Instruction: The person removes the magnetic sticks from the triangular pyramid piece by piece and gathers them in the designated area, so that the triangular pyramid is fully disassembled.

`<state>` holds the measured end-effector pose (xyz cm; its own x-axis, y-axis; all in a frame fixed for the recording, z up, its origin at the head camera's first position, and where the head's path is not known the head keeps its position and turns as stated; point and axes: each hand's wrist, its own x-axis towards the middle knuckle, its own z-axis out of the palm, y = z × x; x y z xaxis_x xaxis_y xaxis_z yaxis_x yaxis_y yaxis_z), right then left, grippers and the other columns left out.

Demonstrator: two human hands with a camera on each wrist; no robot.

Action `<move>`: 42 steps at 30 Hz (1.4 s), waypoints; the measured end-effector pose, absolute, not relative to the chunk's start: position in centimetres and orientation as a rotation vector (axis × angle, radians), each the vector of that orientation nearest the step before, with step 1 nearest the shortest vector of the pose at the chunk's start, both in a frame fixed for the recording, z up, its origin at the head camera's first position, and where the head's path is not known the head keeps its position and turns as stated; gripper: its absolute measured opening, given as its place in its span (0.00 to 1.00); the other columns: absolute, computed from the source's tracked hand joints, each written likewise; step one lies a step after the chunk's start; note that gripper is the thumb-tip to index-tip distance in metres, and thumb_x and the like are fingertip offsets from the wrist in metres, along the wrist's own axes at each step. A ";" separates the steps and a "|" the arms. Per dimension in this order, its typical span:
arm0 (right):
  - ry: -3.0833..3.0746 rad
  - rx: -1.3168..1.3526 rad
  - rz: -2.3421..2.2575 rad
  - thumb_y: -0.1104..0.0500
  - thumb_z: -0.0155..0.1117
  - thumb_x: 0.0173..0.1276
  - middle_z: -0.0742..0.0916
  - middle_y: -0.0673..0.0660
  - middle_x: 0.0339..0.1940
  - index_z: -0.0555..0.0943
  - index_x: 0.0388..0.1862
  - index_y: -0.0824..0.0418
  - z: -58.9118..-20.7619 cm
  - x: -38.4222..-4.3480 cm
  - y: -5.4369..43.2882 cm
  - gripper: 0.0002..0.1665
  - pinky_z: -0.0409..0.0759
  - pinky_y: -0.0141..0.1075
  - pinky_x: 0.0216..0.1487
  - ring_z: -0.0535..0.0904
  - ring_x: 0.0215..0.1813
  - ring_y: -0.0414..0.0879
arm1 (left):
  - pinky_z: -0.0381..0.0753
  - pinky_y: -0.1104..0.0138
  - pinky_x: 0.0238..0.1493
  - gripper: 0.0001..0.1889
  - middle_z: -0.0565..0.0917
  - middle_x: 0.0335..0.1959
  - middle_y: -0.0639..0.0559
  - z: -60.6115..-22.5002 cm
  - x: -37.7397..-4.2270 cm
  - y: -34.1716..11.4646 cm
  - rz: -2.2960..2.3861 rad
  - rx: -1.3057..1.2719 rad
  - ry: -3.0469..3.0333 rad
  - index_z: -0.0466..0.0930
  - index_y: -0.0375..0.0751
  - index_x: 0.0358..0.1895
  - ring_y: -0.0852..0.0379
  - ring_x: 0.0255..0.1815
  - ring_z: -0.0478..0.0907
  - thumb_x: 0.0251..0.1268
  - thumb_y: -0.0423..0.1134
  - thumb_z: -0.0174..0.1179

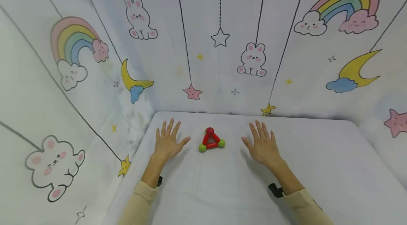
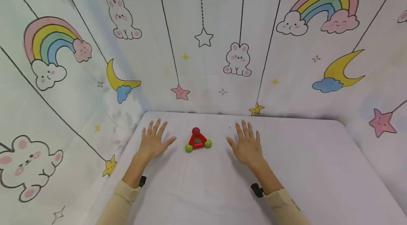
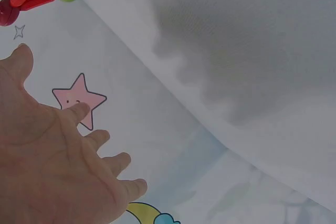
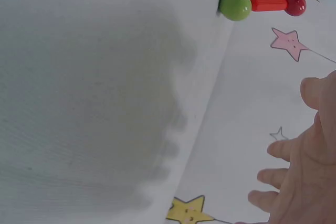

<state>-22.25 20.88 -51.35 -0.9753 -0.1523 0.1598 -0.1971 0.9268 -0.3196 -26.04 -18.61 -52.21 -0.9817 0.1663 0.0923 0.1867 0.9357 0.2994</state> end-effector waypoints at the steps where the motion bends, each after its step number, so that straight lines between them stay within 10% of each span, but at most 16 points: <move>1: -2.951 0.267 0.508 0.33 0.43 0.83 0.52 0.68 0.86 0.52 0.86 0.62 -51.3 -22.3 20.8 0.47 0.40 0.72 0.78 0.42 0.85 0.68 | 0.29 0.35 0.79 0.49 0.42 0.87 0.43 -52.2 -26.1 -18.5 -0.487 -0.282 -3.019 0.49 0.50 0.86 0.36 0.86 0.31 0.71 0.76 0.47; 24: -2.890 0.315 0.682 0.28 0.49 0.78 0.56 0.64 0.86 0.56 0.85 0.62 -50.9 -23.1 16.0 0.52 0.49 0.70 0.78 0.48 0.86 0.62 | 0.33 0.33 0.79 0.48 0.45 0.87 0.41 -50.4 -25.4 -14.5 -0.549 -0.339 -2.952 0.51 0.49 0.85 0.35 0.86 0.35 0.72 0.71 0.50; 42: -2.742 0.330 0.946 0.46 0.71 0.72 0.81 0.61 0.68 0.79 0.67 0.61 -50.7 -23.5 11.9 0.31 0.80 0.56 0.64 0.80 0.67 0.60 | 0.34 0.36 0.80 0.48 0.42 0.88 0.46 -50.6 -26.3 -10.3 -0.649 -0.424 -2.924 0.47 0.53 0.86 0.38 0.86 0.32 0.73 0.74 0.46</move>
<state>-23.46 11.86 -50.67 -0.9503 -0.1381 0.2791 -0.2808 0.7673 -0.5765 -26.33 -10.31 -50.65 -0.9540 0.2453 0.1724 0.2952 0.8690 0.3970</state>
